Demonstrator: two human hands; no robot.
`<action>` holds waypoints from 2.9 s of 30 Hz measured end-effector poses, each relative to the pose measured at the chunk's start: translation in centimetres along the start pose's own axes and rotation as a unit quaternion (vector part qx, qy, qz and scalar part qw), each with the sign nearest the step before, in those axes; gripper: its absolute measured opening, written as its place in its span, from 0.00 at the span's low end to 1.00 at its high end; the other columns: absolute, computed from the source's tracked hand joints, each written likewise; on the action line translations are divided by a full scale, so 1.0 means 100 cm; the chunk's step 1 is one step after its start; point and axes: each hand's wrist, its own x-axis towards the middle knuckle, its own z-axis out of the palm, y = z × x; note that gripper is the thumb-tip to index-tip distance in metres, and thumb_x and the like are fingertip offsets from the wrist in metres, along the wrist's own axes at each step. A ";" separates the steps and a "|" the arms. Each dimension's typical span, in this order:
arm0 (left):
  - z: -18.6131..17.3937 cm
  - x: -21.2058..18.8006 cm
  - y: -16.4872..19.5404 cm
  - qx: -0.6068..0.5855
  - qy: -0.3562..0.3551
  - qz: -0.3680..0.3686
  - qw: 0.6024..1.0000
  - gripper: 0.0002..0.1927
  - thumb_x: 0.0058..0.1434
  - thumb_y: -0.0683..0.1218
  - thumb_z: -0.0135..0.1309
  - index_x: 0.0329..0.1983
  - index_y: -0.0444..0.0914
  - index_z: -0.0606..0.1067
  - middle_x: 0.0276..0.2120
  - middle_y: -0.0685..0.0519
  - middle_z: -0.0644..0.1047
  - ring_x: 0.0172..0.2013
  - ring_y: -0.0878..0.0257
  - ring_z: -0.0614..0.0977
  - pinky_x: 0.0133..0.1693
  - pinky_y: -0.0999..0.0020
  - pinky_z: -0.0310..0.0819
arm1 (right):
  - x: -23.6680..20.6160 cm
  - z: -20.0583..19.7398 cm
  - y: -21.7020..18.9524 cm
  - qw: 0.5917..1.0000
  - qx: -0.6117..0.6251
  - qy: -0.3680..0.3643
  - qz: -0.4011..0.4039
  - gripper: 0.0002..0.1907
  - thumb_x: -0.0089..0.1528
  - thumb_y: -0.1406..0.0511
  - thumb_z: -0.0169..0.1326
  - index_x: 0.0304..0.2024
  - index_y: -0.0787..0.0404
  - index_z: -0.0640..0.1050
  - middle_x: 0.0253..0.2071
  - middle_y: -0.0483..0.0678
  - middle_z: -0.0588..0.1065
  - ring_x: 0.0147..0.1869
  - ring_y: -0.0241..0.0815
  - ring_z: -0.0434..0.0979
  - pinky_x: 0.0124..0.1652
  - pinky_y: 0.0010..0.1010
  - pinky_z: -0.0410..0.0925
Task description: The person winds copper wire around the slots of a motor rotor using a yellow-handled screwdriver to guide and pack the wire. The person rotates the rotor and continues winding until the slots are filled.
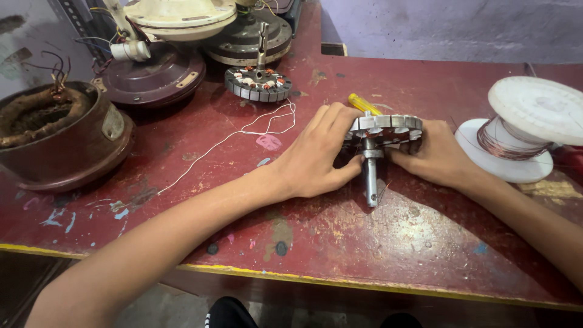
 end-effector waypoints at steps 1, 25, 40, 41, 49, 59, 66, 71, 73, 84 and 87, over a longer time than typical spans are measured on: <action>0.000 0.000 0.001 0.002 0.000 0.001 1.000 0.30 0.60 0.45 0.59 0.61 0.31 0.63 0.52 0.39 0.68 0.53 0.43 0.71 0.57 0.52 0.67 | 0.000 0.000 0.000 1.000 0.010 -0.003 -0.004 0.15 0.52 0.68 0.62 0.42 0.66 0.81 0.30 0.49 0.81 0.32 0.34 0.77 0.37 0.32 0.71; -0.005 0.000 0.003 -0.007 -0.006 0.005 1.000 0.26 0.64 0.45 0.57 0.61 0.32 0.63 0.52 0.39 0.68 0.53 0.42 0.70 0.57 0.51 0.65 | -0.024 0.003 -0.041 0.874 -0.109 0.362 -0.305 0.13 0.50 0.71 0.56 0.37 0.63 0.72 0.34 0.52 0.70 0.40 0.50 0.70 0.42 0.43 0.65; -0.004 0.001 0.000 -0.038 -0.003 0.001 0.999 0.23 0.69 0.39 0.50 0.66 0.36 0.62 0.54 0.42 0.68 0.54 0.44 0.70 0.57 0.53 0.65 | -0.035 0.023 -0.079 0.980 -0.014 0.124 -0.155 0.16 0.60 0.63 0.65 0.45 0.67 0.82 0.19 0.45 0.70 0.20 0.33 0.68 0.25 0.28 0.62; -0.003 0.001 0.000 -0.035 -0.005 -0.003 0.999 0.23 0.69 0.39 0.50 0.66 0.36 0.62 0.54 0.42 0.68 0.54 0.43 0.70 0.57 0.53 0.66 | -0.036 0.025 -0.077 0.983 0.013 0.104 -0.149 0.16 0.60 0.63 0.65 0.45 0.68 0.82 0.18 0.44 0.70 0.19 0.31 0.66 0.24 0.26 0.61; 0.000 0.000 -0.002 -0.026 -0.002 -0.011 1.000 0.23 0.72 0.45 0.52 0.67 0.36 0.62 0.55 0.42 0.68 0.55 0.44 0.70 0.58 0.53 0.66 | -0.034 0.023 -0.068 0.972 0.222 -0.042 0.069 0.13 0.64 0.62 0.58 0.39 0.66 0.85 0.19 0.40 0.71 0.21 0.25 0.61 0.21 0.23 0.56; 0.000 -0.002 -0.004 -0.014 -0.010 -0.013 1.000 0.28 0.68 0.49 0.55 0.67 0.34 0.62 0.55 0.41 0.68 0.56 0.43 0.70 0.60 0.52 0.66 | -0.045 0.021 -0.086 0.988 0.076 -0.130 0.041 0.09 0.60 0.62 0.60 0.33 0.60 0.86 0.10 0.44 0.75 0.11 0.34 0.63 0.16 0.35 0.54; -0.001 -0.001 -0.009 -0.012 -0.020 -0.022 0.999 0.29 0.64 0.49 0.57 0.65 0.34 0.64 0.52 0.41 0.69 0.53 0.44 0.70 0.57 0.53 0.67 | -0.068 0.026 -0.107 0.944 0.084 -0.081 -0.309 0.06 0.57 0.70 0.61 0.25 0.62 0.78 0.15 0.45 0.69 0.17 0.42 0.69 0.21 0.35 0.60; -0.001 -0.002 -0.004 -0.013 -0.010 -0.035 0.999 0.28 0.65 0.48 0.55 0.65 0.34 0.63 0.54 0.41 0.69 0.54 0.44 0.71 0.59 0.52 0.65 | -0.071 0.019 -0.114 0.933 0.062 -0.038 -0.354 0.05 0.55 0.70 0.62 0.25 0.62 0.79 0.14 0.44 0.67 0.16 0.42 0.66 0.21 0.36 0.58; -0.002 -0.005 0.003 0.008 0.019 -0.007 1.000 0.29 0.66 0.48 0.54 0.67 0.32 0.61 0.56 0.39 0.67 0.57 0.43 0.69 0.62 0.51 0.63 | -0.068 0.015 -0.112 0.919 0.028 0.019 -0.393 0.05 0.56 0.69 0.59 0.25 0.60 0.78 0.17 0.43 0.69 0.19 0.41 0.66 0.24 0.34 0.59; -0.001 -0.010 0.016 -0.018 -0.115 0.158 0.981 0.10 0.69 0.48 0.51 0.46 0.35 0.72 0.41 0.46 0.71 0.49 0.48 0.74 0.56 0.52 0.63 | -0.044 -0.012 -0.060 0.900 -0.132 0.240 -0.340 0.13 0.64 0.65 0.58 0.26 0.64 0.78 0.19 0.47 0.69 0.22 0.41 0.61 0.27 0.34 0.53; 0.000 -0.009 0.019 -0.043 -0.086 0.124 0.988 0.09 0.69 0.47 0.50 0.42 0.36 0.71 0.37 0.46 0.71 0.43 0.48 0.73 0.49 0.52 0.64 | -0.043 -0.010 -0.045 0.903 -0.162 0.253 -0.307 0.14 0.69 0.63 0.58 0.30 0.65 0.79 0.22 0.47 0.70 0.23 0.42 0.62 0.29 0.33 0.53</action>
